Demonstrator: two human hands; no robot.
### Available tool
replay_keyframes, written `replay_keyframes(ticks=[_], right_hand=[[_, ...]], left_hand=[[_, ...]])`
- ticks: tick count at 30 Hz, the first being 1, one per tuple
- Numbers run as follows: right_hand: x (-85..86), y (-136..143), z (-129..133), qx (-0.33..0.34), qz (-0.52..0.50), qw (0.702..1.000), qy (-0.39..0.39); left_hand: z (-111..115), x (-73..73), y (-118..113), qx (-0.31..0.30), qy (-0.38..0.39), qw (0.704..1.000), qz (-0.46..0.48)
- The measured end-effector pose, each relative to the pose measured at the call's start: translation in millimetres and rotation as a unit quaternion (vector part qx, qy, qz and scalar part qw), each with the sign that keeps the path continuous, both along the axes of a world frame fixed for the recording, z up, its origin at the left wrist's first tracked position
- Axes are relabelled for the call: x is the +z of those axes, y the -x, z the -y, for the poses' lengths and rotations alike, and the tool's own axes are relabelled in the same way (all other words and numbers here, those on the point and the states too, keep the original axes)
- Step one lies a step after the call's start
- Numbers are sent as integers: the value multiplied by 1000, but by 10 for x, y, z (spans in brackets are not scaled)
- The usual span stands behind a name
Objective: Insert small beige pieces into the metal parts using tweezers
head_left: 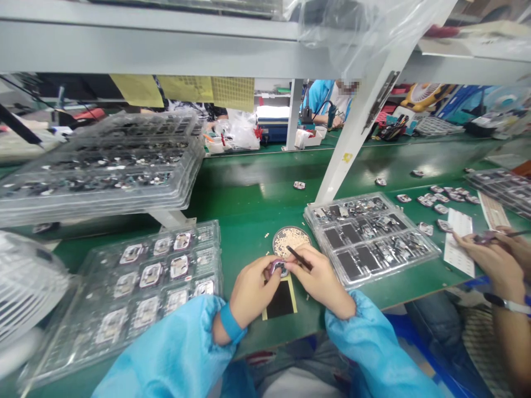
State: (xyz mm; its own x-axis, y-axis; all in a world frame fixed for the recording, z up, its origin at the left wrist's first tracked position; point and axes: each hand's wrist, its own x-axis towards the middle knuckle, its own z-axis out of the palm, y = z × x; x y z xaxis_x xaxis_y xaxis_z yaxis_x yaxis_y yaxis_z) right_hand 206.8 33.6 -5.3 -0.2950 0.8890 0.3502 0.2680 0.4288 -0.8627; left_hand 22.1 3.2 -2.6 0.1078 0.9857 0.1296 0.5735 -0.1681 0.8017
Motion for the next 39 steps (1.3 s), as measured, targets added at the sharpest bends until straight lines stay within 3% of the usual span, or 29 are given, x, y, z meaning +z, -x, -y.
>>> replay_keyframes(ticks=[12, 19, 22, 26, 29, 34, 36, 39], right_hand=[[-37, 3, 20, 52, 38, 998, -4], [-100, -28, -62, -110, 91, 989, -34], [-68, -43, -24, -107, 70, 991, -42], [-7, -63, 107, -104, 11, 994, -29], [-14, -85, 219, -78, -28, 996, -17], [-104, -147, 350, -40, -61, 997, -12], [-150, -168, 373, -48, -56, 997, -25], [-235, -186, 372, -65, -33, 997, -25]], left_hand=[[2, 20, -4, -1, 12, 1000, -8], [-28, 0, 13, -3, 27, 999, -44], [-31, 108, 60, 4, 7, 996, -90], [-135, 363, 219, 1, -15, 979, -201], [-474, 500, 399, -19, -6, 966, -259], [-1521, 503, 589, 29, 51, 968, -245], [-1923, 453, 517, 56, 63, 966, -245], [-2383, 361, 179, 87, 68, 964, -243]])
